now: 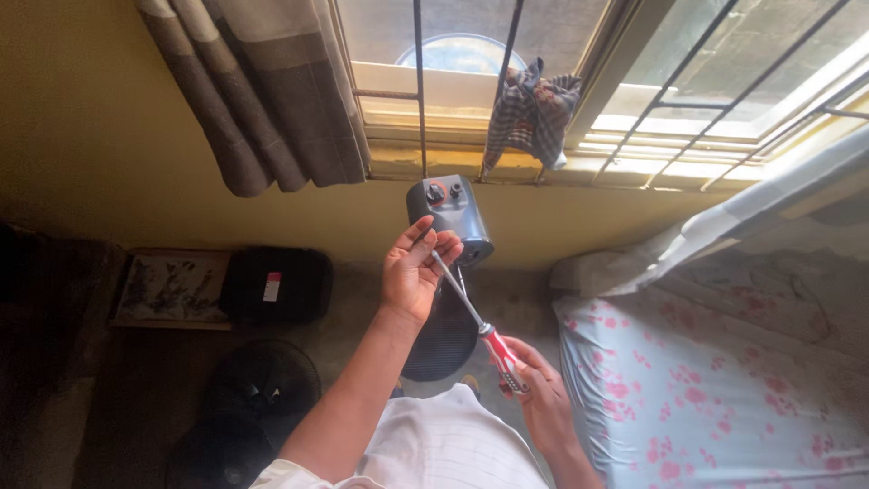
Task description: The person uses a screwdriver to unscrew and tighten screws on the base of a small gray electric appliance resting on a windowsill. They briefly pick up a cloth from the window ledge and set it back, then resume driving screws into the appliance base.
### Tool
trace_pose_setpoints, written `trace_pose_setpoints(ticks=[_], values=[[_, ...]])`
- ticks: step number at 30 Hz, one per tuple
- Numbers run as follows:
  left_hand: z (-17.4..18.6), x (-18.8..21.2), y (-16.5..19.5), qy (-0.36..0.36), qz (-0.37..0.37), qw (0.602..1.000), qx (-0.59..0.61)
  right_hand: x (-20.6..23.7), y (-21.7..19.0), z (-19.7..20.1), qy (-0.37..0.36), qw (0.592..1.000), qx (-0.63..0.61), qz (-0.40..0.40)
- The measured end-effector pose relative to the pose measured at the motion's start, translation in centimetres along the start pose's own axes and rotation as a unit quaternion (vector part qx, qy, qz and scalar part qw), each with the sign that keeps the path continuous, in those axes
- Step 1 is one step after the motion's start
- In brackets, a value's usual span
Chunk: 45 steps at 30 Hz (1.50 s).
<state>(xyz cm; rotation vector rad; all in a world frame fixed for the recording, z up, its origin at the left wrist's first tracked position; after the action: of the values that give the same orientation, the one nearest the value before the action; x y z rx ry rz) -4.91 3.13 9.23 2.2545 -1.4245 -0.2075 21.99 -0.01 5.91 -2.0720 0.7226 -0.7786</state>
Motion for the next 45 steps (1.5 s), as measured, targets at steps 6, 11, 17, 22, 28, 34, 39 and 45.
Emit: trace_pose_setpoints(ticks=[6, 11, 17, 22, 28, 34, 39, 45], values=[[-0.4, 2.0, -1.3, -0.024, 0.029, 0.998, 0.06, 1.8, -0.7, 0.7, 0.027, 0.999, 0.002, -0.027], [-0.9, 3.5, -0.9, -0.033, 0.028, 0.996, 0.079, 2.8, -0.6, 0.4, 0.003, 1.0, 0.0, -0.019], [-1.8, 5.1, 0.6, -0.028, -0.052, 0.996, -0.07, 3.8, -0.3, 0.1, 0.006, 0.999, 0.036, -0.013], [-0.8, 5.7, 0.4, -0.009, -0.051, 0.993, -0.102, 3.7, 0.7, 0.2, -0.009, 0.999, 0.032, -0.024], [3.6, 5.6, -1.0, 0.048, -0.026, 0.99, -0.13, 3.3, 2.1, 0.4, -0.05, 0.993, -0.05, -0.089], [9.6, 4.6, -4.1, 0.143, -0.034, 0.985, -0.087, 2.4, 3.6, -0.3, -0.064, 0.977, -0.047, -0.198], [14.2, 3.2, -7.1, 0.215, 0.011, 0.977, 0.004, 0.6, 5.7, -0.4, -0.101, 0.971, 0.022, -0.216], [14.8, 1.7, -8.6, 0.212, 0.033, 0.976, 0.039, -1.2, 8.6, 0.3, -0.109, 0.97, 0.017, -0.215]])
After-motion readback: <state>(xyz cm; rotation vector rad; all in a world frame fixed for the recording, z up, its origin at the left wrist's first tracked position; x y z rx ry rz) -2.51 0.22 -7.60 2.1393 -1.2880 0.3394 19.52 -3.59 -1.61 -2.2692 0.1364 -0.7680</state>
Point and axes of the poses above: each hand's wrist, its own x-axis away from the middle knuckle, its own z-axis out of the back of the hand, y = z × x, the point moved 3 cm from there along -x, towards the middle knuckle, and after that the axes turned 6 degrees about -y, right-handed, at the moved point
